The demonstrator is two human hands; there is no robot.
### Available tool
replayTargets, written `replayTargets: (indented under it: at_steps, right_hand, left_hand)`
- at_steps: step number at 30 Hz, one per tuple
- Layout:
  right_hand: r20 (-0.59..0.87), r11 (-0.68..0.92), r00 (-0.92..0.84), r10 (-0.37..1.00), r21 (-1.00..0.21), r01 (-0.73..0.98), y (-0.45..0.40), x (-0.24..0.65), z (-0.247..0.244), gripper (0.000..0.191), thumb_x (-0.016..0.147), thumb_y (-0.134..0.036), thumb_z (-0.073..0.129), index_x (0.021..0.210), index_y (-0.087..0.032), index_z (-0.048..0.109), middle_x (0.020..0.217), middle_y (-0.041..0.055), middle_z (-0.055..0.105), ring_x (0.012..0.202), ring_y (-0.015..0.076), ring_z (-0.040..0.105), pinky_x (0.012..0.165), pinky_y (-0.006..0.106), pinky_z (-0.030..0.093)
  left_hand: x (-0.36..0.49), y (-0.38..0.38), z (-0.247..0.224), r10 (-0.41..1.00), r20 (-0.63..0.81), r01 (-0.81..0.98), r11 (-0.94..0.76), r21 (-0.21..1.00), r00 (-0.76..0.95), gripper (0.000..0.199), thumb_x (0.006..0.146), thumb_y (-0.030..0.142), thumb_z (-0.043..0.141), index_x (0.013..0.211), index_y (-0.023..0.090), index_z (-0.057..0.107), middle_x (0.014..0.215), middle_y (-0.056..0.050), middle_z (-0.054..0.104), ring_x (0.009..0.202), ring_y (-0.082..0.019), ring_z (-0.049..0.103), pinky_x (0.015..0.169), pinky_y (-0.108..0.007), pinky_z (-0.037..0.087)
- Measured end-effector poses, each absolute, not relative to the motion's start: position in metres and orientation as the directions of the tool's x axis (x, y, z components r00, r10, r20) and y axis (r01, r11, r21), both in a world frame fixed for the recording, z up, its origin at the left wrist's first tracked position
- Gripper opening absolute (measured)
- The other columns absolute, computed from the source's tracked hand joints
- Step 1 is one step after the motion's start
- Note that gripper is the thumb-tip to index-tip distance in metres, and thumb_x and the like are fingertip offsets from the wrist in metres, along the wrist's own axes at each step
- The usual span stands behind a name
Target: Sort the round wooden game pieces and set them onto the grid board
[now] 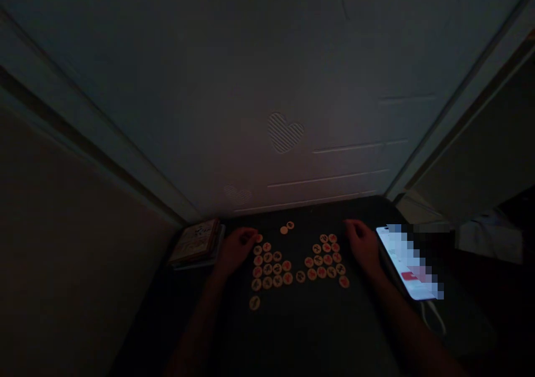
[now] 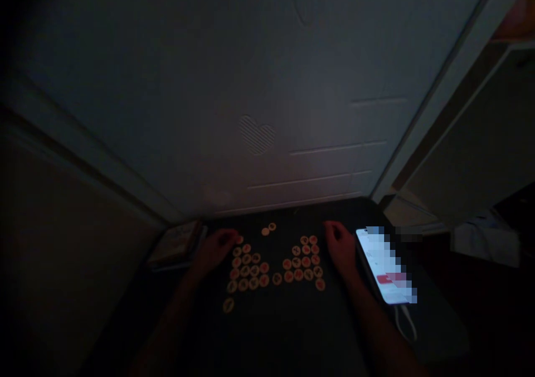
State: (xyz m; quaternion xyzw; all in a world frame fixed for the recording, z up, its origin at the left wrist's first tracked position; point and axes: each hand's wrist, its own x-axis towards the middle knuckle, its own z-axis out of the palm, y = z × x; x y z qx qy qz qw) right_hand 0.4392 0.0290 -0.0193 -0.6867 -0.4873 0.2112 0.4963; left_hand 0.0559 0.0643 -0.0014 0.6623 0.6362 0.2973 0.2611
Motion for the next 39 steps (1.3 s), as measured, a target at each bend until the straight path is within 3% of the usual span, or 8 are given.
replayTargets:
  at_steps: [3, 8, 14, 15, 18, 22, 26, 39]
  right_hand:
    - [0.209, -0.033, 0.43, 0.878, -0.87, 0.491, 0.027, 0.437, -0.016, 0.052, 0.092, -0.059, 0.049, 0.102, -0.015, 0.075, 0.078, 0.0085, 0.074, 0.07, 0.0249, 0.066, 0.063, 0.034, 0.048]
    - [0.255, 0.041, 0.317, 0.913, -0.833, 0.551, 0.029, 0.423, -0.001, 0.045, 0.095, -0.054, 0.049, 0.104, -0.017, 0.073, 0.095, 0.0103, 0.076, 0.087, 0.0268, 0.069, 0.074, 0.036, 0.051]
    - [0.273, 0.31, -0.157, 0.949, -0.732, 0.606, 0.054, 0.375, 0.017, 0.023, 0.092, -0.036, 0.063, 0.109, -0.024, 0.073, 0.105, 0.0048, 0.073, 0.096, 0.0208, 0.068, 0.088, 0.034, 0.053]
    - [0.262, 0.409, -0.318, 0.911, -0.656, 0.634, 0.06, 0.366, 0.018, 0.025, 0.094, -0.031, 0.061, 0.115, -0.023, 0.071, 0.109, 0.0066, 0.072, 0.1, 0.0209, 0.067, 0.091, 0.035, 0.053]
    - [0.236, 0.504, -0.462, 0.855, -0.592, 0.63, 0.076, 0.345, 0.016, 0.029, 0.09, -0.019, 0.063, 0.118, -0.022, 0.07, 0.12, 0.0082, 0.067, 0.109, 0.0207, 0.064, 0.099, 0.036, 0.05]
    - [0.213, 0.544, -0.522, 0.826, -0.545, 0.638, 0.09, 0.333, 0.012, 0.031, 0.09, -0.012, 0.06, 0.119, -0.02, 0.07, 0.121, 0.0099, 0.065, 0.113, 0.022, 0.061, 0.103, 0.037, 0.048]
    - [0.182, 0.554, -0.548, 0.816, -0.515, 0.654, 0.097, 0.335, 0.008, 0.026, 0.093, -0.016, 0.058, 0.115, -0.021, 0.07, 0.112, 0.0085, 0.066, 0.104, 0.0201, 0.063, 0.096, 0.034, 0.05]
    - [0.158, 0.52, -0.517, 0.841, -0.496, 0.695, 0.095, 0.342, 0.002, 0.026, 0.085, -0.01, 0.064, 0.109, -0.018, 0.071, 0.108, 0.0087, 0.062, 0.099, 0.0198, 0.062, 0.095, 0.034, 0.05]
  left_hand:
    - [0.053, 0.062, -0.007, 0.993, 0.114, 0.661, -0.091, 0.745, 0.008, 0.033, 0.085, 0.05, 0.062, 0.099, 0.022, 0.073, 0.096, -0.005, 0.077, 0.085, -0.022, 0.071, 0.08, -0.035, 0.057]
    - [0.048, 0.06, -0.018, 0.979, 0.197, 0.616, -0.129, 0.777, -0.043, 0.037, 0.092, 0.052, 0.054, 0.105, 0.022, 0.071, 0.101, -0.005, 0.076, 0.089, -0.023, 0.072, 0.081, -0.036, 0.057]
    - [0.048, 0.059, -0.026, 0.972, 0.231, 0.577, -0.162, 0.801, -0.048, 0.032, 0.093, 0.048, 0.055, 0.106, 0.024, 0.072, 0.102, -0.005, 0.077, 0.09, -0.023, 0.073, 0.082, -0.036, 0.058]
    - [0.049, 0.058, -0.026, 0.97, 0.236, 0.572, -0.167, 0.803, -0.049, 0.032, 0.094, 0.047, 0.055, 0.106, 0.024, 0.072, 0.102, -0.004, 0.078, 0.091, -0.023, 0.073, 0.082, -0.036, 0.058]
    - [0.05, 0.058, -0.026, 0.966, 0.254, 0.558, -0.181, 0.809, -0.055, 0.031, 0.093, 0.047, 0.055, 0.104, 0.023, 0.072, 0.1, -0.005, 0.078, 0.09, -0.023, 0.074, 0.082, -0.036, 0.058]
    - [0.05, 0.057, -0.025, 0.96, 0.272, 0.544, -0.196, 0.816, -0.063, 0.031, 0.093, 0.046, 0.055, 0.103, 0.022, 0.072, 0.099, -0.005, 0.078, 0.088, -0.022, 0.074, 0.081, -0.036, 0.059]
    - [0.051, 0.057, -0.023, 0.957, 0.28, 0.535, -0.201, 0.821, -0.071, 0.031, 0.093, 0.046, 0.055, 0.102, 0.022, 0.073, 0.098, -0.006, 0.078, 0.089, -0.022, 0.074, 0.082, -0.035, 0.058]
    - [0.051, 0.058, -0.024, 0.955, 0.288, 0.551, -0.206, 0.809, -0.067, 0.028, 0.092, 0.045, 0.056, 0.101, 0.023, 0.073, 0.098, -0.005, 0.078, 0.089, -0.023, 0.073, 0.082, -0.037, 0.057]
